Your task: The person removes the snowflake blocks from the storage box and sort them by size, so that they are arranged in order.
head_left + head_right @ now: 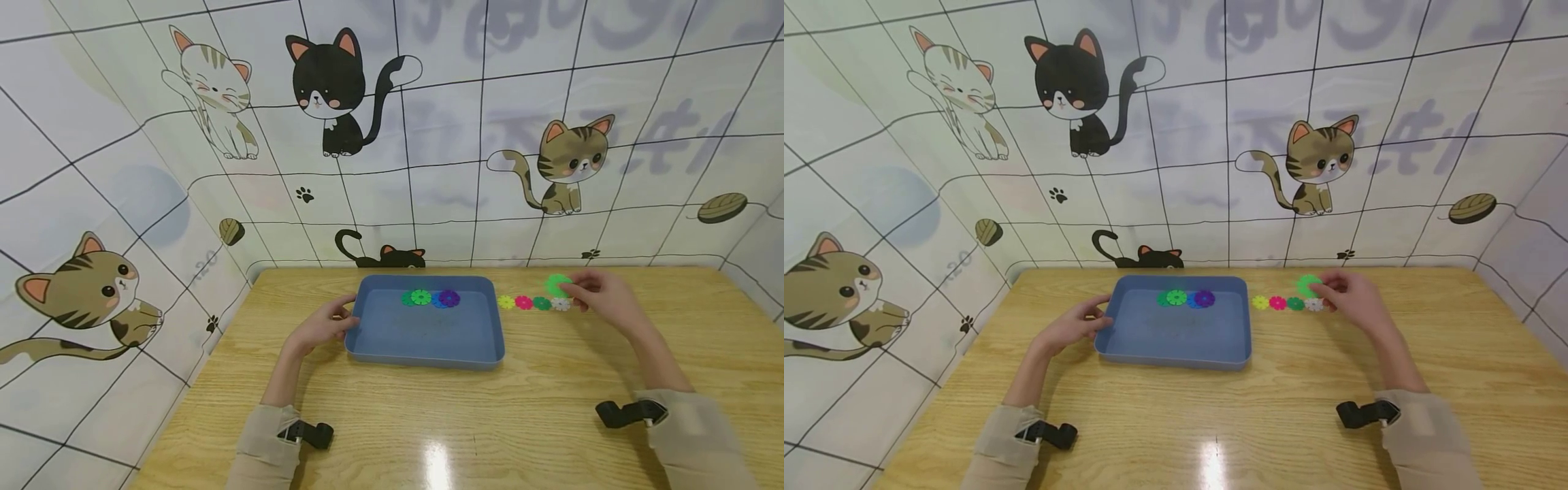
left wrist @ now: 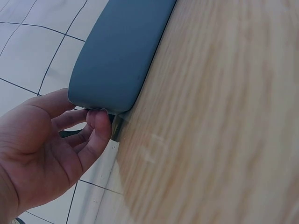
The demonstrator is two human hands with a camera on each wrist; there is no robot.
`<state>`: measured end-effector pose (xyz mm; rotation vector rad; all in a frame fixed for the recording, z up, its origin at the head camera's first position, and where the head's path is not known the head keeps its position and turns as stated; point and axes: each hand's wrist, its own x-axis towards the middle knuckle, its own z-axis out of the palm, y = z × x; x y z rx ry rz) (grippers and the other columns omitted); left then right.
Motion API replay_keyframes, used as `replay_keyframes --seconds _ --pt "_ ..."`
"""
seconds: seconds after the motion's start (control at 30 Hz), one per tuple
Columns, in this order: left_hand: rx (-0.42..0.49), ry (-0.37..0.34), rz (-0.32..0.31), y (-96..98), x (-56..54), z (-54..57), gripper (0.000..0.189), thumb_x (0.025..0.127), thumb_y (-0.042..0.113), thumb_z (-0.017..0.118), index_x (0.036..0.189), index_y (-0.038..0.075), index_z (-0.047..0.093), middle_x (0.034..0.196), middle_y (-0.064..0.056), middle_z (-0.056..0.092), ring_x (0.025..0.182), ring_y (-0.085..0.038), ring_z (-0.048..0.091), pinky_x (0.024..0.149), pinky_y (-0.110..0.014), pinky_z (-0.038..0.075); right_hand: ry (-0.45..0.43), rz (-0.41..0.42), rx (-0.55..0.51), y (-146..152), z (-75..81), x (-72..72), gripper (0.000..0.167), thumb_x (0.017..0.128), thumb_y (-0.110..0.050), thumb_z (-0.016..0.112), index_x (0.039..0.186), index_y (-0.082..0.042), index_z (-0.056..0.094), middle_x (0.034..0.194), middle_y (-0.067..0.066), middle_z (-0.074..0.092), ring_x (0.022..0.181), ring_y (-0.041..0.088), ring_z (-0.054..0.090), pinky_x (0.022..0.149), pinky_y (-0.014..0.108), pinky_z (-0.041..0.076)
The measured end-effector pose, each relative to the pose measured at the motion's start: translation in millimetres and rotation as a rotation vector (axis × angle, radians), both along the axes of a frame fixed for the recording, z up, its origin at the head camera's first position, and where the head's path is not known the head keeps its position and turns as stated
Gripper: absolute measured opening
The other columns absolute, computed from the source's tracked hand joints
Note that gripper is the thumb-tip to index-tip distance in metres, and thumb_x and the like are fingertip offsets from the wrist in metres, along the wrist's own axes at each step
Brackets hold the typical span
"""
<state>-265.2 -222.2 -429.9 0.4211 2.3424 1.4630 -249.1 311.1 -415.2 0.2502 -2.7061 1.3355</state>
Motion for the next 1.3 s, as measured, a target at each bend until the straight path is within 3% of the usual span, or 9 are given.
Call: replay_keyframes --seconds 0.3,0.73,0.83,1.07,1.3 --pt "0.003 -0.001 0.003 0.8 -2.2 -1.9 0.066 0.102 0.01 0.06 0.158 0.0 0.027 0.099 -0.014 0.054 0.069 -0.022 0.052 0.065 -0.03 0.047 -0.018 -0.096 0.058 22 -7.9 2.1 0.04 0.101 -0.032 0.064 0.112 0.006 0.061 0.084 0.013 0.067 0.067 0.013 0.059 0.059 0.027 0.05" --pt "0.002 -0.007 -0.002 2.7 -1.1 0.6 0.065 0.102 0.01 0.059 0.158 -0.001 0.027 0.1 -0.013 0.054 0.072 -0.021 0.052 0.065 -0.029 0.047 -0.129 -0.113 0.13 41 -19.9 -0.1 0.043 0.101 -0.027 0.065 0.114 0.013 0.058 0.084 0.008 0.07 0.065 0.01 0.062 0.057 0.027 0.052" --pt "0.001 -0.007 -0.001 2.9 -1.1 0.9 0.065 0.102 0.01 0.059 0.158 -0.001 0.027 0.101 -0.013 0.054 0.072 -0.021 0.052 0.065 -0.03 0.047 -0.14 -0.127 0.17 42 -20.4 1.1 0.044 0.101 -0.028 0.066 0.113 0.014 0.059 0.086 0.012 0.07 0.069 0.014 0.063 0.058 0.027 0.051" --pt "-0.002 -0.009 -0.002 2.4 -1.2 0.7 0.065 0.103 0.011 0.059 0.158 -0.001 0.026 0.102 -0.014 0.054 0.071 -0.022 0.051 0.066 -0.03 0.047 -0.131 -0.164 0.257 44 -22.5 4.4 0.05 0.101 -0.034 0.064 0.112 0.014 0.062 0.1 0.028 0.065 0.09 0.039 0.06 0.066 0.034 0.046" --pt "0.002 -0.009 -0.001 0.8 0.7 0.8 0.066 0.103 0.012 0.059 0.158 0.0 0.026 0.1 -0.012 0.052 0.068 -0.021 0.05 0.066 -0.031 0.046 -0.137 -0.154 0.262 43 -25.3 0.6 0.049 0.101 -0.034 0.064 0.113 0.014 0.061 0.101 0.029 0.065 0.094 0.044 0.059 0.076 0.049 0.048"
